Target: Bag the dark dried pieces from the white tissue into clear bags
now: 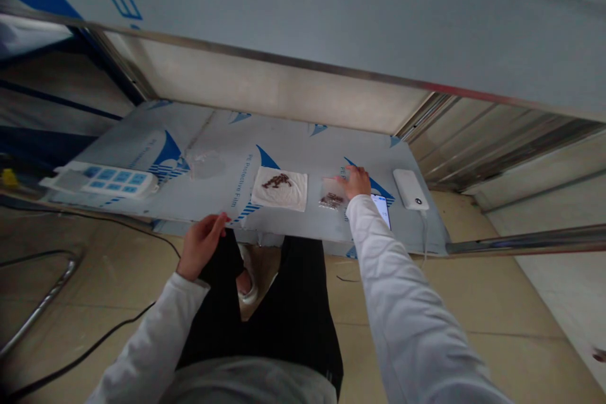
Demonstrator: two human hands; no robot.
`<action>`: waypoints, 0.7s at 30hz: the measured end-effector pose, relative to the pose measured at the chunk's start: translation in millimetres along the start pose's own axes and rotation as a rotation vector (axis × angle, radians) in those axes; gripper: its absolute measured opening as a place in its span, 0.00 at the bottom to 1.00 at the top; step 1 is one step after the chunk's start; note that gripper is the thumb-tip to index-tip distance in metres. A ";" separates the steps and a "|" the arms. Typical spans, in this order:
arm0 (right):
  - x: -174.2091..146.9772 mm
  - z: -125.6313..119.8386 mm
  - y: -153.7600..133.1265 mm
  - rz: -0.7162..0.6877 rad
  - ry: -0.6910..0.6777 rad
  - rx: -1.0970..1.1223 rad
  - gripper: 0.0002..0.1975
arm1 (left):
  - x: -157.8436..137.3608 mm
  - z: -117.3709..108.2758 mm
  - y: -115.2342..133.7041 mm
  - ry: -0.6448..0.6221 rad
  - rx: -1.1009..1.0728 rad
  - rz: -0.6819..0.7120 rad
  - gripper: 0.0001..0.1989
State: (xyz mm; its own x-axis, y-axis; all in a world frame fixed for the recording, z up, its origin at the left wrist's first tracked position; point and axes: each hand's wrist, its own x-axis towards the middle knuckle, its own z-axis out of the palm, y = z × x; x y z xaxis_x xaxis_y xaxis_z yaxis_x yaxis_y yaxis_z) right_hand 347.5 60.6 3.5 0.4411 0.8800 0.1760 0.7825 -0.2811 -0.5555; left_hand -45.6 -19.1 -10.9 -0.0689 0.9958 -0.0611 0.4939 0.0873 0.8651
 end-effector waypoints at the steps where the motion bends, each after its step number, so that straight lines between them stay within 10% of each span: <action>1: -6.6 -3.3 -3.3 -0.026 0.028 -0.010 0.19 | 14.3 -3.9 -5.7 0.106 0.098 -0.012 0.19; 10: -158.3 -8.0 -55.5 -0.177 0.106 0.299 0.18 | 129.8 -19.4 -25.1 0.469 0.463 -0.203 0.27; 21: -258.8 6.8 -59.6 -0.082 -0.125 0.435 0.12 | 127.1 -35.3 -11.2 0.463 0.526 -0.183 0.11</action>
State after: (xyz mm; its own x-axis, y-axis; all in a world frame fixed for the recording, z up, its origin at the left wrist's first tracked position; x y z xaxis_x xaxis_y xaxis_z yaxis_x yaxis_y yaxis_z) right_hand 183.7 -147.7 -14.4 0.3080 0.9396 0.1493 0.5436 -0.0450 -0.8382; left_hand -90.4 105.4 -10.7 -0.4928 0.8594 0.1360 0.7832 0.3700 0.4998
